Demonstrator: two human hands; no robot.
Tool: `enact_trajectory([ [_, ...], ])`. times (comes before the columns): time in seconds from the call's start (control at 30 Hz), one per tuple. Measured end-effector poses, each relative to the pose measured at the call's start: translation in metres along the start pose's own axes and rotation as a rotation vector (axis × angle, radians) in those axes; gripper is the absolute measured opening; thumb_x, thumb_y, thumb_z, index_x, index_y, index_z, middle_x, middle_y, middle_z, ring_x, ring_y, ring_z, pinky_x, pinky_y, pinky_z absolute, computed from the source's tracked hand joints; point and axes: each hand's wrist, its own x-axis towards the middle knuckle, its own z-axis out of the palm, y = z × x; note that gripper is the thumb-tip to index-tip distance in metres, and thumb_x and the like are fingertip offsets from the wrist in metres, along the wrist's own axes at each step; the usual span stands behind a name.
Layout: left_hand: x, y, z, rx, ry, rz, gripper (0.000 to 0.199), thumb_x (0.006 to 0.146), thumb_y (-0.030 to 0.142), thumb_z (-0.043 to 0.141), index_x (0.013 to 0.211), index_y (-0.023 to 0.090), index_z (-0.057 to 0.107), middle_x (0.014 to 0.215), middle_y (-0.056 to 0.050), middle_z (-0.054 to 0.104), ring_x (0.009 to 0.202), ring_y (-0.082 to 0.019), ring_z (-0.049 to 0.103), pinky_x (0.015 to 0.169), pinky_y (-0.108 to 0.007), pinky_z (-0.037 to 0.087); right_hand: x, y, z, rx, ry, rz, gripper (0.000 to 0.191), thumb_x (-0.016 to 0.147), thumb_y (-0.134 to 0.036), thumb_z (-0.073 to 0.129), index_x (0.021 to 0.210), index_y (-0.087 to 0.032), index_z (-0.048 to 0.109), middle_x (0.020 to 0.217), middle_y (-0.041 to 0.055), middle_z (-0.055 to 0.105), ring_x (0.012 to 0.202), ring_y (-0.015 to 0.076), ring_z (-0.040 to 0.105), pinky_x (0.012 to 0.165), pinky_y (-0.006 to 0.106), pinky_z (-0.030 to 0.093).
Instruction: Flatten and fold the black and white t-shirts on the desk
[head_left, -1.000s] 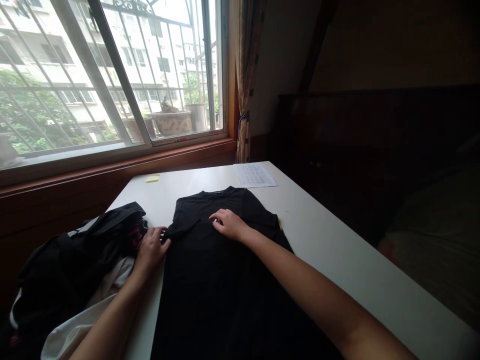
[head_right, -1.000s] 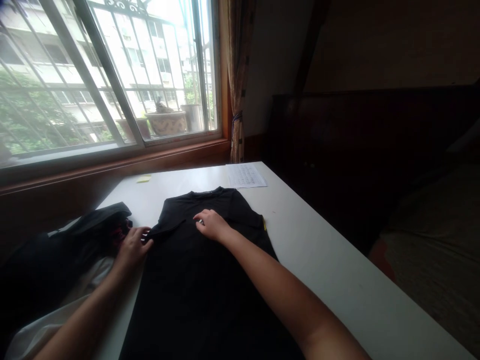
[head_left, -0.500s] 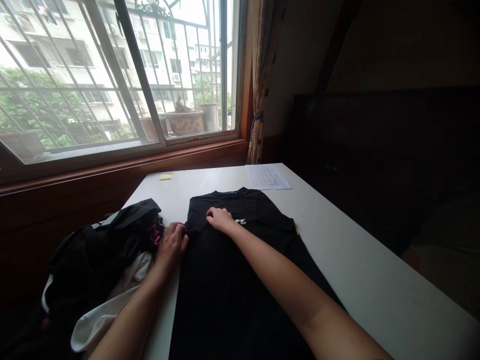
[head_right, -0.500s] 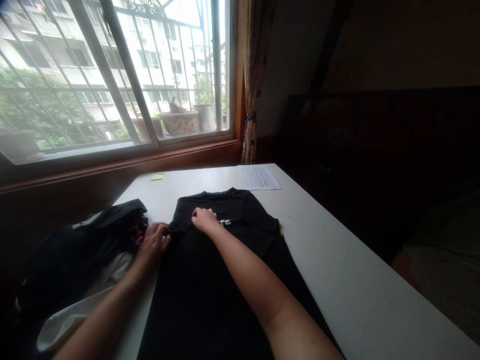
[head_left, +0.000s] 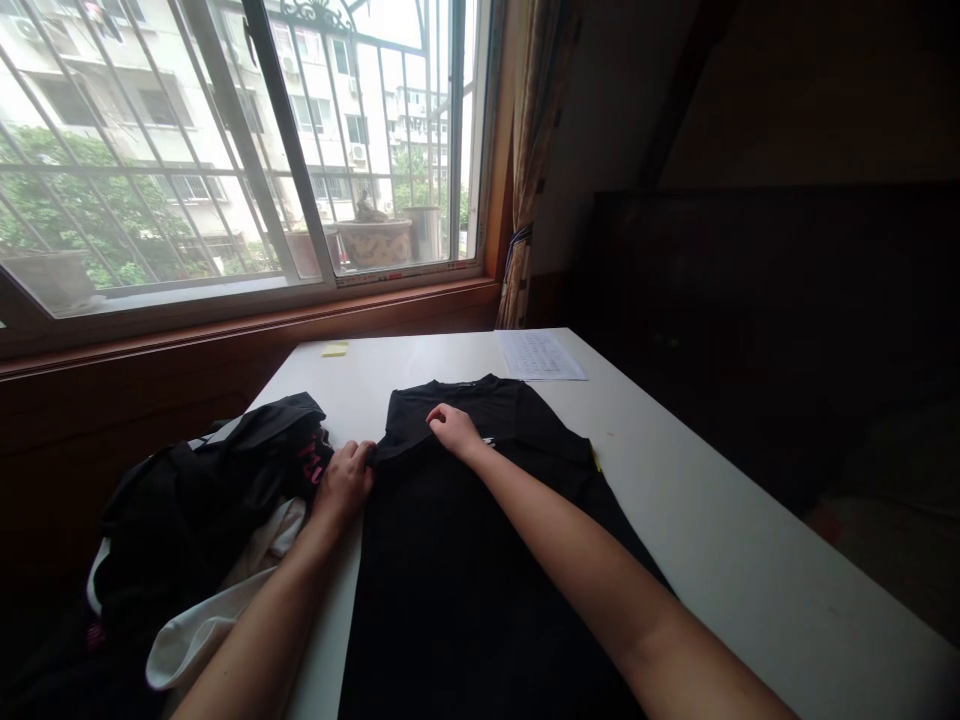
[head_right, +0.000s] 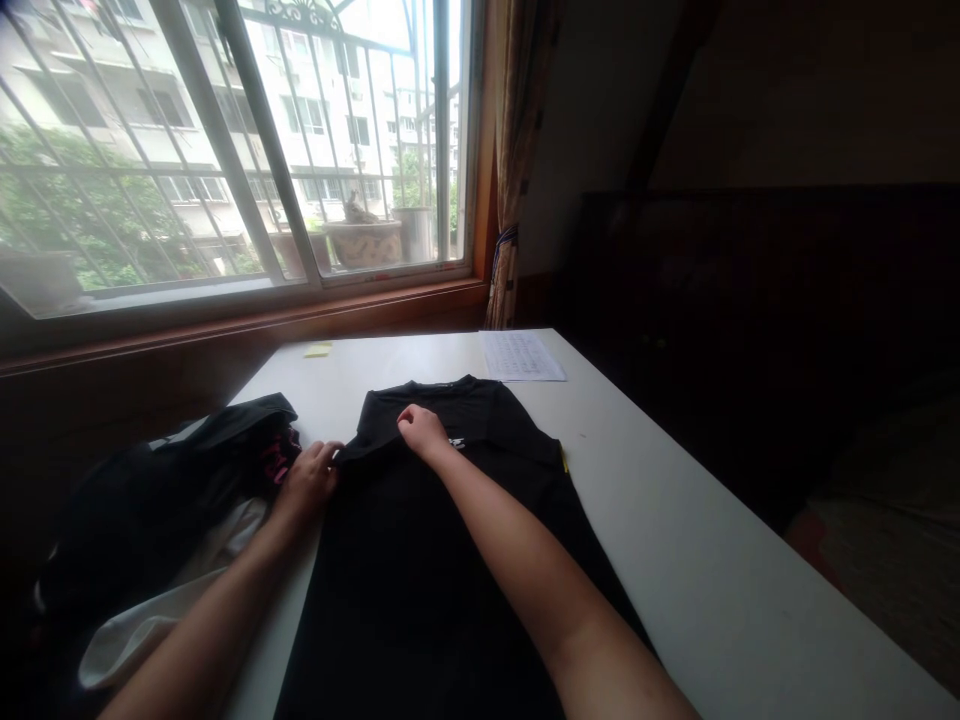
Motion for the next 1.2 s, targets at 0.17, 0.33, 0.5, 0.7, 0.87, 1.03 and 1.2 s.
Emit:
enact_trajectory([
  [0.17, -0.004, 0.006, -0.005, 0.01, -0.008, -0.041, 0.028, 0.094, 0.015, 0.047, 0.115, 0.025, 0.063, 0.1, -0.004, 0.061, 0.079, -0.019, 0.06, 0.067, -0.028, 0.042, -0.005, 0.0, 0.003, -0.108, 0.021, 0.038, 0.023, 0.087, -0.024, 0.057, 0.105, -0.024, 0.072, 0.104, 0.007, 0.074, 0.106, 0.0271, 0.062, 0.093, 0.036, 0.047],
  [0.33, -0.008, 0.009, -0.008, 0.02, -0.015, -0.078, 0.028, 0.095, 0.018, 0.048, 0.118, 0.027, 0.062, 0.104, -0.003, 0.062, 0.073, -0.017, 0.059, 0.061, -0.027, 0.037, 0.006, -0.008, 0.008, -0.174, 0.032, 0.025, 0.028, 0.088, -0.026, 0.058, 0.112, -0.024, 0.071, 0.12, 0.0111, 0.066, 0.116, 0.0322, 0.055, 0.098, 0.043, 0.045],
  [0.5, -0.009, 0.01, -0.01, 0.01, -0.034, -0.085, 0.03, 0.095, 0.018, 0.049, 0.12, 0.028, 0.063, 0.105, -0.003, 0.062, 0.076, -0.016, 0.06, 0.06, -0.026, 0.036, 0.035, -0.019, 0.018, -0.156, -0.043, -0.074, 0.035, 0.094, -0.029, 0.054, 0.125, -0.03, 0.071, 0.128, 0.0072, 0.064, 0.121, 0.0264, 0.056, 0.104, 0.036, 0.043],
  [0.7, -0.01, 0.008, -0.01, -0.036, -0.051, -0.068, 0.031, 0.094, 0.016, 0.049, 0.119, 0.027, 0.063, 0.108, -0.003, 0.063, 0.078, -0.016, 0.062, 0.064, -0.025, 0.041, 0.066, -0.029, 0.035, -0.137, -0.145, -0.145, 0.033, 0.097, -0.037, 0.054, 0.123, -0.036, 0.075, 0.135, 0.0015, 0.066, 0.125, 0.0246, 0.057, 0.111, 0.035, 0.039],
  [0.87, -0.009, 0.006, -0.01, -0.068, -0.08, -0.051, 0.033, 0.094, 0.015, 0.049, 0.12, 0.028, 0.063, 0.109, -0.004, 0.062, 0.078, -0.015, 0.063, 0.067, -0.025, 0.045, 0.083, -0.036, 0.044, -0.144, -0.179, -0.1, 0.034, 0.096, -0.046, 0.055, 0.124, -0.039, 0.075, 0.135, 0.0012, 0.068, 0.127, 0.0285, 0.055, 0.108, 0.041, 0.042],
  [1.03, -0.008, 0.004, -0.01, -0.07, -0.107, -0.051, 0.032, 0.093, 0.014, 0.049, 0.117, 0.029, 0.064, 0.112, -0.004, 0.062, 0.082, -0.017, 0.064, 0.067, -0.025, 0.045, 0.096, -0.047, 0.053, -0.146, -0.191, -0.052, 0.031, 0.096, -0.049, 0.057, 0.116, -0.038, 0.078, 0.12, 0.0017, 0.075, 0.124, 0.0303, 0.057, 0.102, 0.043, 0.047],
  [1.2, -0.008, 0.005, -0.009, -0.038, -0.109, -0.063, 0.028, 0.089, 0.014, 0.051, 0.11, 0.028, 0.062, 0.11, -0.004, 0.061, 0.075, -0.016, 0.062, 0.064, -0.026, 0.041, 0.104, -0.051, 0.063, -0.142, -0.144, -0.064, 0.034, 0.101, -0.042, 0.049, 0.12, -0.034, 0.076, 0.126, 0.0021, 0.073, 0.12, 0.0251, 0.061, 0.102, 0.036, 0.046],
])
